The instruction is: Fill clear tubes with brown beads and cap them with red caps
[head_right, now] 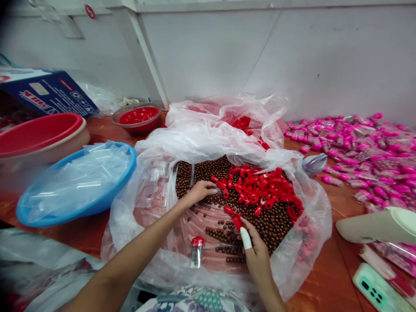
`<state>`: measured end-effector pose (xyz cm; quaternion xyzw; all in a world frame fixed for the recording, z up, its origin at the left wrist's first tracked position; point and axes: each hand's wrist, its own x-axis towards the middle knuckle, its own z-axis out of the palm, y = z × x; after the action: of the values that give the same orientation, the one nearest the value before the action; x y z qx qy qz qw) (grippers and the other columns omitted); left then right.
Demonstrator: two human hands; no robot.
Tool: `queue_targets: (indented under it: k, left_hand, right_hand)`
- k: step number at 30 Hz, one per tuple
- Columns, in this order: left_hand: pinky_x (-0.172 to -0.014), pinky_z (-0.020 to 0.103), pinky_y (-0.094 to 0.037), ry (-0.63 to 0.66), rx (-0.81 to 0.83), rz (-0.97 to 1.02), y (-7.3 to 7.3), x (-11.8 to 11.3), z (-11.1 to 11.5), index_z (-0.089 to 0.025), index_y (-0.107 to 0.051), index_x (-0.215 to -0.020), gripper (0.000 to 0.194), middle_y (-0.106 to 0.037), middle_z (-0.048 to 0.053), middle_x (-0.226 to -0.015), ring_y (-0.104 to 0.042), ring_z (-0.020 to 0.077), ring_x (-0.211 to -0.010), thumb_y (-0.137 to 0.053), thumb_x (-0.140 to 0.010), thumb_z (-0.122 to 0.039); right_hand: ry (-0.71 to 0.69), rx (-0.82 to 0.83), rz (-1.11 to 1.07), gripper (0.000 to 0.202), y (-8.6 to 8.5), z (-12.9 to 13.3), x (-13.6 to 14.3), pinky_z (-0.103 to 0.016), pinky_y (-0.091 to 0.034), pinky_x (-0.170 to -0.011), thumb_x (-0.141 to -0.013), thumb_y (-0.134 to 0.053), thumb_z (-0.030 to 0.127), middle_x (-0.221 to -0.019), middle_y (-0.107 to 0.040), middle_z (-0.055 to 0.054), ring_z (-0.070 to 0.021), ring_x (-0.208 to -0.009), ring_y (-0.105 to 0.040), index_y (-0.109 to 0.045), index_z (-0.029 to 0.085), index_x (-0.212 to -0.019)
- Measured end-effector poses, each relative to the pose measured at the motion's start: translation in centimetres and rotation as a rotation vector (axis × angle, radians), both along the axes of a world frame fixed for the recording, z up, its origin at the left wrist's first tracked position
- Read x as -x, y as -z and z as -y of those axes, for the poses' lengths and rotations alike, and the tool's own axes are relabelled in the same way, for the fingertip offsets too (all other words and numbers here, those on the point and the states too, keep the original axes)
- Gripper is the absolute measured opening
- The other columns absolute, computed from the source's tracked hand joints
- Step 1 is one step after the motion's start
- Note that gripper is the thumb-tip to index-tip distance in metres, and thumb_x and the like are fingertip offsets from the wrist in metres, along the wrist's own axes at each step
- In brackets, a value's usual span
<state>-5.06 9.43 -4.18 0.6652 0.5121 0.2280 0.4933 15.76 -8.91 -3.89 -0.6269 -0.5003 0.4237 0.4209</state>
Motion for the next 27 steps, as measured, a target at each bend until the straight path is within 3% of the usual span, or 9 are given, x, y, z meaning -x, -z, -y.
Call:
queue_targets:
  k: [3, 6, 9, 18, 22, 27]
  left_hand:
    - [-0.069, 0.026, -0.044, 0.019, 0.084, 0.111, 0.5, -1.4, 0.5, -0.012, -0.07, -0.091, 0.028, -0.069, 0.003, -0.081, -0.058, 0.0154, -0.07, -0.063, -0.068, -0.027]
    - [-0.06, 0.025, -0.046, 0.025, 0.184, 0.219, 0.6, -2.0, 1.3, -0.011, -0.068, -0.093, 0.033, -0.067, 0.003, -0.079, -0.057, 0.0135, -0.063, -0.064, -0.066, -0.03]
    - [-0.06, 0.025, -0.048, 0.019, 0.268, 0.307, 0.1, -2.1, 2.3, -0.012, -0.065, -0.098, 0.038, -0.065, 0.005, -0.087, -0.058, 0.0136, -0.068, -0.067, -0.065, -0.03]
    - [-0.065, 0.03, -0.051, -0.004, 0.58, 0.577, -2.0, -2.1, 6.7, -0.015, -0.064, -0.092, 0.041, -0.062, 0.006, -0.087, -0.06, 0.015, -0.072, -0.078, -0.054, -0.023]
    - [-0.069, 0.031, -0.051, -0.014, 0.589, 0.626, -2.3, -2.2, 9.0, -0.015, -0.063, -0.096, 0.041, -0.061, 0.005, -0.087, -0.059, 0.0147, -0.077, -0.077, -0.057, -0.022]
    - [-0.068, 0.029, -0.049, -0.089, 0.515, 0.6, -2.5, -2.5, 10.8, -0.014, -0.062, -0.095, 0.041, -0.063, 0.005, -0.084, -0.059, 0.0144, -0.075, -0.076, -0.058, -0.025]
  right_hand:
    - [0.073, 0.098, -0.333, 0.043, -0.2, 0.3, 0.3, -0.024, -0.041, -0.044, -0.084, -0.048, 0.043, -0.096, -0.065, -0.006, -0.0158, -0.065, -0.059, -0.047, 0.024, -0.123]
    - [0.126, 0.117, -0.54, 0.044, -0.4, -0.2, 0.3, -0.022, -0.039, -0.042, -0.079, -0.058, 0.042, -0.092, -0.066, -0.005, -0.0145, -0.063, -0.059, -0.05, 0.024, -0.118]
    - [0.161, 0.133, -0.615, 0.047, -0.5, -0.9, 0.2, -0.022, -0.04, -0.043, -0.075, -0.063, 0.041, -0.09, -0.067, -0.005, -0.0148, -0.063, -0.06, -0.052, 0.023, -0.116]
    - [0.132, 0.094, -0.452, 0.043, -1.1, -3.1, 0.5, -0.027, -0.046, -0.057, -0.074, -0.062, 0.043, -0.093, -0.069, -0.005, -0.0202, -0.076, -0.063, -0.058, 0.023, -0.112]
    - [0.055, 0.04, -0.267, 0.039, -1.5, -3.6, 0.7, -0.03, -0.048, -0.063, -0.077, -0.058, 0.042, -0.104, -0.066, -0.006, -0.0217, -0.084, -0.061, -0.06, 0.023, -0.111]
    - [-0.042, -0.101, -0.097, 0.031, -1.7, -3.3, 0.9, -0.039, -0.04, -0.093, -0.08, -0.056, 0.035, -0.112, -0.063, -0.004, -0.022, -0.104, -0.056, -0.063, 0.024, -0.108]
